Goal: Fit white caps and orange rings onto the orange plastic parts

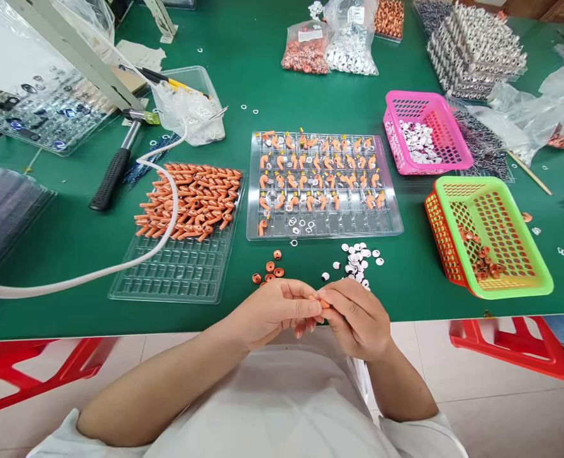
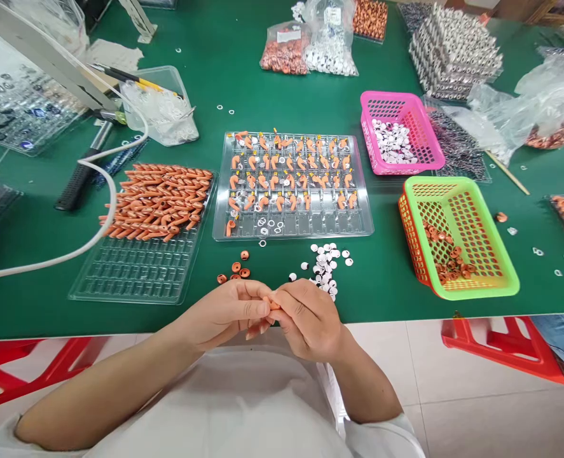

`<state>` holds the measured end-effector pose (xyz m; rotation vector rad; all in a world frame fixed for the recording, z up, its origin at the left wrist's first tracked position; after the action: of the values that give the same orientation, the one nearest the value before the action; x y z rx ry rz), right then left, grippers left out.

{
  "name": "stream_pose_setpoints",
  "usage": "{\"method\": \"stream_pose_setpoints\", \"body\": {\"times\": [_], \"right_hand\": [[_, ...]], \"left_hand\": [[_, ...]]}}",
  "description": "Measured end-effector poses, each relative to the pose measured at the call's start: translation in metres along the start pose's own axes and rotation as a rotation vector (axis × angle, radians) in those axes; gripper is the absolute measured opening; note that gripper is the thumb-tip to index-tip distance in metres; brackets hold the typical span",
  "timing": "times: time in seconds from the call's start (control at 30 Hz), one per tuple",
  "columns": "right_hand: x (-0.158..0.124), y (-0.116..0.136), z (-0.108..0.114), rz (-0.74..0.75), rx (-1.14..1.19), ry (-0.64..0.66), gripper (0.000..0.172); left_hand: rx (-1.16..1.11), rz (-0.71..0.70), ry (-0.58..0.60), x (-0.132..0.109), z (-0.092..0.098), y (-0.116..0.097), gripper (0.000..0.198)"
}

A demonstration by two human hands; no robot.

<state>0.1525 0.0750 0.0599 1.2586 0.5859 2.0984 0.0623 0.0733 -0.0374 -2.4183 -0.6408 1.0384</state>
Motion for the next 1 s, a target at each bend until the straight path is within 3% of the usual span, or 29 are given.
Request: {"method": "stream_pose_setpoints", "body": {"times": [0.23, 0.47, 1.0], "right_hand": [[0.002, 0.005, 0.0, 0.037, 0.051, 0.014, 0.042], [0.004, -0.004, -0.003, -0.024, 0.175, 0.065, 0.051], [0.002, -0.019, -0.006, -0.141, 0.254, 0.113, 0.048]], "left_hand": [[0.012, 0.029, 0.06, 0.001, 0.0, -0.003, 0.032], [-0.041, 0.003, -0.004, 0.001, 0.003, -0.007, 0.029], [-0.151, -0.047, 0.014, 0.001, 0.003, -0.006, 0.023]]}}
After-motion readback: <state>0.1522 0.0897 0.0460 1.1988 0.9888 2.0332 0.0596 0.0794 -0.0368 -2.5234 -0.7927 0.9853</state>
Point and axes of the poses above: each hand's wrist, its own x-axis towards the middle knuckle, its own z-axis out of the back of the hand, y = z × x, the point moved 10 cm from there along x, towards the middle knuckle, and after that the axes turned 1 degree about -z, right-handed, at the moved point
